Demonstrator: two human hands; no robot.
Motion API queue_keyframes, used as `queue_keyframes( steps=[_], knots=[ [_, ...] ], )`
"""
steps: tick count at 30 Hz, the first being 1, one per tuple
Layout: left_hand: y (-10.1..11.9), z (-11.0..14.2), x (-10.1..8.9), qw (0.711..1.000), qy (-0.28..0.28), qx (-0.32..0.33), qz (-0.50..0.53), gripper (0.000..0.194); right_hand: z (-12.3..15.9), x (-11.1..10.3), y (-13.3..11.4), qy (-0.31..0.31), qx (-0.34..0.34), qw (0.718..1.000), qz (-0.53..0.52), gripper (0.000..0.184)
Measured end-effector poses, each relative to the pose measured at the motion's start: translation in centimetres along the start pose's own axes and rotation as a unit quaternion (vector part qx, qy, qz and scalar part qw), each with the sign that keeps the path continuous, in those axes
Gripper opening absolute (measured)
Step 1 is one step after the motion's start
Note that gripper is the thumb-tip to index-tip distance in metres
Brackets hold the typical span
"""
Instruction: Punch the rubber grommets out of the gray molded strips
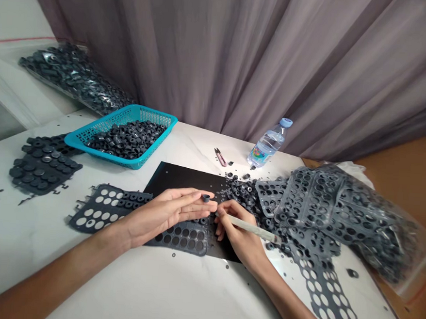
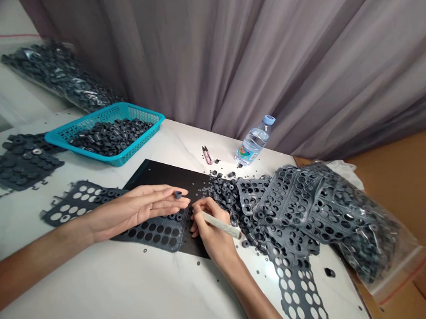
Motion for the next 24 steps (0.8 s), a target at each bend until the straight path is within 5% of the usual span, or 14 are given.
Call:
queue_keyframes(
  steps=[2,5,9,11,13,16,18,21,24],
  knots=[
    [0.7,-0.3,-1.4,0.999,0.024,0.027,-0.039,0.042,0.1,0.0,0.1,0.001,-0.002,1.000,0.002,0.025],
    [5.0,-0.7,-7.3,0.964,0.152,0.123,-0.179,0.045,0.2,0.0,0.3,-0.001,-0.005,1.000,-0.001,0.023],
    [14.6,0.8,-16.9,0.770,0.384,0.254,-0.441,0.040,0.2,0.0,0.5,-0.001,-0.007,1.000,0.002,0.021],
    [17.4,0.3,-20.2,0.695,0.427,0.220,-0.535,0.037,0.2,0.0,0.4,0.001,-0.007,1.000,-0.001,0.021],
    [18.8,-0.3,-21.4,0.642,0.441,0.187,-0.599,0.036,0.2,0.0,0.2,0.001,-0.007,1.000,-0.004,0.021],
    [18.2,-0.6,-17.7,0.623,0.411,0.213,-0.631,0.032,0.4,0.0,0.1,0.003,-0.006,1.000,-0.019,0.018],
    [15.7,-0.2,-12.7,0.664,0.350,0.248,-0.613,0.027,0.8,0.2,0.3,-0.004,0.009,0.999,-0.041,0.016],
    [9.4,0.2,-4.4,0.763,0.181,0.239,-0.573,0.022,1.4,0.7,0.8,-0.024,0.044,0.997,-0.066,0.014],
    [3.7,0.9,0.8,0.801,0.060,0.203,-0.560,0.016,1.6,1.0,0.9,-0.038,0.055,0.995,-0.078,0.013]
  ],
)
Point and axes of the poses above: each hand's wrist, its own z-axis away from the middle knuckle, its own x-axis out of the palm, y = z × x, the point moved 10 cm from there along -z, towards the middle knuckle, and after that the axes turned 11 degrees about -z, right-handed, at the moved point
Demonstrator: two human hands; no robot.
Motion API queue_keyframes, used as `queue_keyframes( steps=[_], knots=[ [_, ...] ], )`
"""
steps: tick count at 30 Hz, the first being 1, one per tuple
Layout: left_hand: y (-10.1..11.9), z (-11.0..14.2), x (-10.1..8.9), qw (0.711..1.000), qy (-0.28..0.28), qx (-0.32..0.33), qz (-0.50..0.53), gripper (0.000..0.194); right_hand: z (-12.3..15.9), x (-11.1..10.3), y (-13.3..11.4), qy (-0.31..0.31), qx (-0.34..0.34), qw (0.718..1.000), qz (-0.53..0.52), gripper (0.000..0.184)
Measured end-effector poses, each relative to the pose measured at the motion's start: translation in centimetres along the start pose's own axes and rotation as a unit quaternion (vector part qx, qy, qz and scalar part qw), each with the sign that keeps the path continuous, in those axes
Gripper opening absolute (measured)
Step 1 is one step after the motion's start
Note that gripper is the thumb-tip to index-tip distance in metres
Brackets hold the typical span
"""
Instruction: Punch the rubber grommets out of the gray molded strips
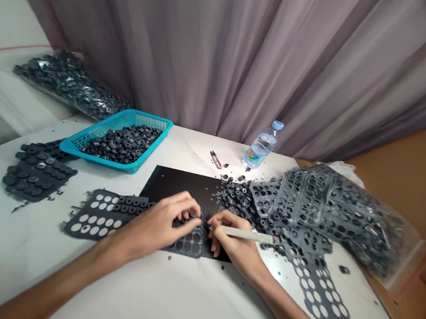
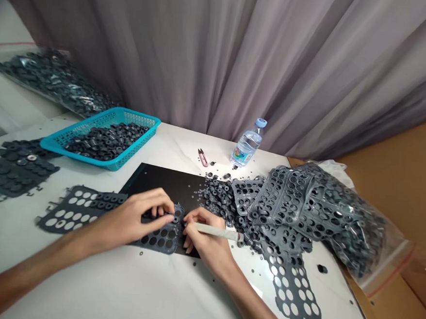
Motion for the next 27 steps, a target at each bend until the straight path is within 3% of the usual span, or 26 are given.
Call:
queue_keyframes(
  steps=[2,4,10,21,27],
  knots=[
    [0.2,0.8,1.9,1.000,-0.017,0.006,-0.002,0.015,-0.1,0.2,-0.1,-0.009,-0.002,1.000,-0.003,0.013],
    [-0.3,1.0,2.5,1.000,-0.016,0.008,-0.006,0.021,-0.2,0.4,-0.1,-0.015,-0.002,1.000,-0.004,0.013],
    [-1.1,0.4,2.7,1.000,-0.011,0.021,0.009,0.020,-0.2,0.5,-0.3,-0.018,-0.005,1.000,0.010,0.020],
    [-1.0,0.6,3.1,1.000,-0.023,0.016,-0.014,0.018,-0.3,0.5,0.0,-0.020,-0.002,1.000,0.014,0.017],
    [0.3,0.8,3.6,0.998,-0.012,0.039,-0.043,0.019,-0.2,0.7,-0.7,-0.017,-0.018,0.997,0.067,0.013]
  ],
)
Point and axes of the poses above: each hand's wrist, its own z-axis away from the middle knuckle, its own x-axis out of the palm, y = z × x, the point moved 10 cm from there along -z, towards the middle knuckle, and after that the axes turned 11 degrees about -z, right-handed, at the moved point
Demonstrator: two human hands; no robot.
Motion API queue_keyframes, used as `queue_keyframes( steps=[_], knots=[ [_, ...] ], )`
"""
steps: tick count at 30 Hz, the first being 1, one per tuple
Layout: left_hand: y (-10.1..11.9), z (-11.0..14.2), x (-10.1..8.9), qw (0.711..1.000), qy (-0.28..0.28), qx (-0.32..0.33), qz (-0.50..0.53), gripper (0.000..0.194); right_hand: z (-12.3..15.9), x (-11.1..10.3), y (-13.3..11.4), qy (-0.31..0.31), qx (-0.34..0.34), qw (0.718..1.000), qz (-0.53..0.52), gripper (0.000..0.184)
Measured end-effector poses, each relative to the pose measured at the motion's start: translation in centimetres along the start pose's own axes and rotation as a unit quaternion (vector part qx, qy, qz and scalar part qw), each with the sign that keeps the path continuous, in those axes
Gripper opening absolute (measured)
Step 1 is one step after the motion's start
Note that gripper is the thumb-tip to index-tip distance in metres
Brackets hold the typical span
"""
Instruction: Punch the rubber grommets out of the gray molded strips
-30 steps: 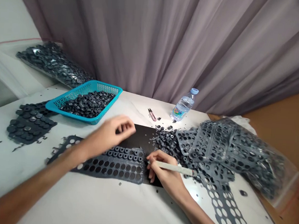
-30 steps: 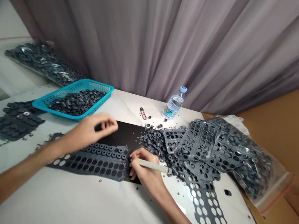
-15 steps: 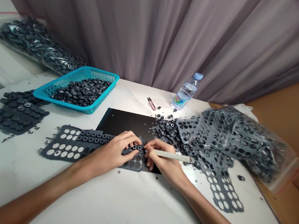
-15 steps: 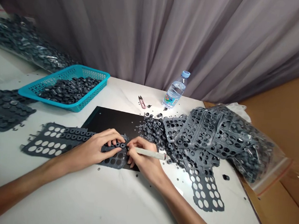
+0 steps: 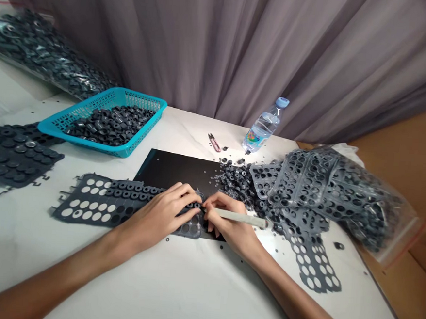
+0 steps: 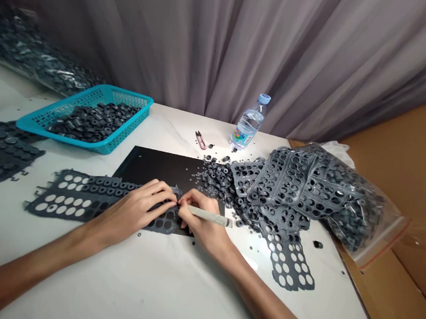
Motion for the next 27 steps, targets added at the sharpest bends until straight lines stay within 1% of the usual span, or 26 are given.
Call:
queue_keyframes(
  steps=[2,4,6,7,9,12,15,18,21,24,27],
  knots=[
    [0.5,0.0,-0.4,0.999,0.034,0.001,0.014,0.024,0.1,0.0,-0.5,0.003,-0.014,0.999,0.037,0.010],
    [-0.2,0.2,-2.1,0.991,0.110,-0.048,0.055,0.022,0.3,0.0,-0.8,0.011,-0.025,0.998,0.061,0.008],
    [-2.2,0.6,-4.0,0.967,0.179,-0.127,0.130,0.018,0.4,-0.1,-0.8,0.019,-0.026,0.997,0.064,0.009],
    [-3.3,0.9,-4.7,0.951,0.197,-0.164,0.175,0.018,0.4,-0.1,-0.6,0.020,-0.021,0.998,0.057,0.009],
    [-5.2,1.1,-5.3,0.917,0.206,-0.214,0.268,0.021,0.4,-0.1,-0.1,0.018,-0.002,1.000,0.025,0.012],
    [-6.9,1.2,-5.0,0.861,0.190,-0.242,0.404,0.024,0.2,-0.4,0.5,0.022,0.016,0.999,-0.043,0.017],
    [-6.7,1.1,-3.4,0.816,0.146,-0.247,0.503,0.022,-0.1,-1.2,0.2,0.048,-0.003,0.996,-0.081,0.022],
    [-5.1,1.1,-0.9,0.789,0.064,-0.258,0.553,0.024,-0.2,-1.7,0.0,0.067,-0.015,0.995,-0.076,0.025],
    [-3.3,1.4,1.2,0.766,-0.017,-0.269,0.584,0.031,-0.2,-1.9,-0.2,0.074,-0.021,0.996,-0.054,0.026],
    [-2.4,1.6,2.1,0.744,-0.050,-0.267,0.610,0.034,-0.2,-1.9,-0.3,0.072,-0.024,0.996,-0.037,0.027],
    [-2.1,1.6,2.4,0.724,-0.059,-0.264,0.635,0.034,-0.2,-1.8,-0.3,0.066,-0.024,0.997,-0.022,0.028]
  ],
)
Point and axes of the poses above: each hand's wrist, its own z-axis away from the middle knuckle, its own x-axis out of the palm, y = z × x, the point moved 10 cm from there along -z, towards the middle knuckle, and after that the axes turned 11 degrees about -z, right-handed, at the moved point
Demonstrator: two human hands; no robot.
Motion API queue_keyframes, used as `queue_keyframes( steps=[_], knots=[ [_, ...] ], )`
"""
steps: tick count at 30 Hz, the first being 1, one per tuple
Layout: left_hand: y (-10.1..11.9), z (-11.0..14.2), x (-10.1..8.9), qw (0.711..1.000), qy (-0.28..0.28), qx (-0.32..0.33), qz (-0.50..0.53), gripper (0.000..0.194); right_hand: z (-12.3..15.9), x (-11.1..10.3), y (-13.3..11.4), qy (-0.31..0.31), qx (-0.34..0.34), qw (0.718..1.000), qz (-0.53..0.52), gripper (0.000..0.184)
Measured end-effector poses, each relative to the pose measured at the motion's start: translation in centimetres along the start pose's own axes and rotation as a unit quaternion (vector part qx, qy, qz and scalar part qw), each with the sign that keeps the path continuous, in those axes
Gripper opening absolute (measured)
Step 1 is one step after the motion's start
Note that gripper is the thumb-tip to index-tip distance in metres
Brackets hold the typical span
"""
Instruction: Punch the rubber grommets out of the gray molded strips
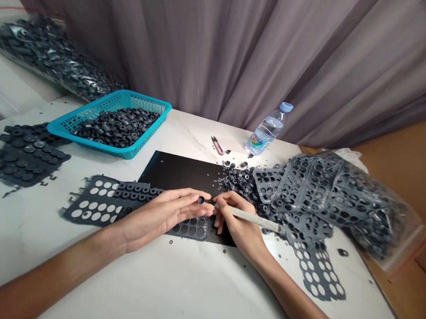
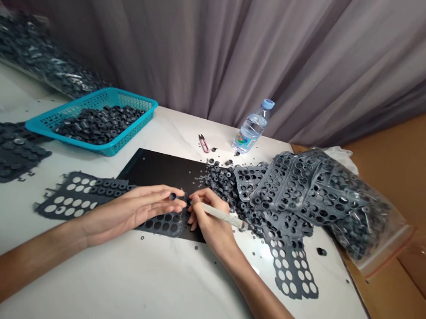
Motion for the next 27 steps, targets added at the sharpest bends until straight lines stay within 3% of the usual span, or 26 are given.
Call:
queue_keyframes(
  steps=[16,19,21,23,24,26,27],
  knots=[
    [0.0,-0.5,0.1,0.998,-0.016,0.015,0.051,0.029,-0.1,0.2,0.2,-0.013,0.001,0.999,0.045,0.030],
    [1.0,-0.7,-0.7,0.999,-0.010,0.024,0.039,0.028,0.0,0.2,0.4,-0.014,0.005,0.999,0.046,0.029],
    [3.7,-1.0,-3.1,0.998,0.022,0.062,0.011,0.027,0.0,0.2,0.7,-0.015,0.007,0.999,0.040,0.028],
    [8.4,-1.2,-7.3,0.986,0.087,0.131,-0.059,0.027,0.1,0.3,0.9,-0.017,0.004,0.999,0.036,0.027],
    [11.4,-1.1,-10.1,0.966,0.143,0.183,-0.113,0.028,0.1,0.3,1.0,-0.018,0.001,0.999,0.034,0.026],
    [17.2,-0.5,-15.2,0.896,0.258,0.242,-0.267,0.032,0.1,0.4,1.2,-0.018,-0.003,0.999,0.027,0.026],
    [19.6,-0.1,-17.7,0.840,0.329,0.247,-0.354,0.034,0.1,0.4,1.2,-0.018,-0.004,1.000,0.023,0.027]
  ],
)
Point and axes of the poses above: each hand's wrist, its own z-axis away from the middle knuckle, its own x-axis out of the palm, y = z × x, the point moved 10 cm from there along -z, towards the middle knuckle, and after that the axes turned 11 degrees about -z, right-handed, at the moved point
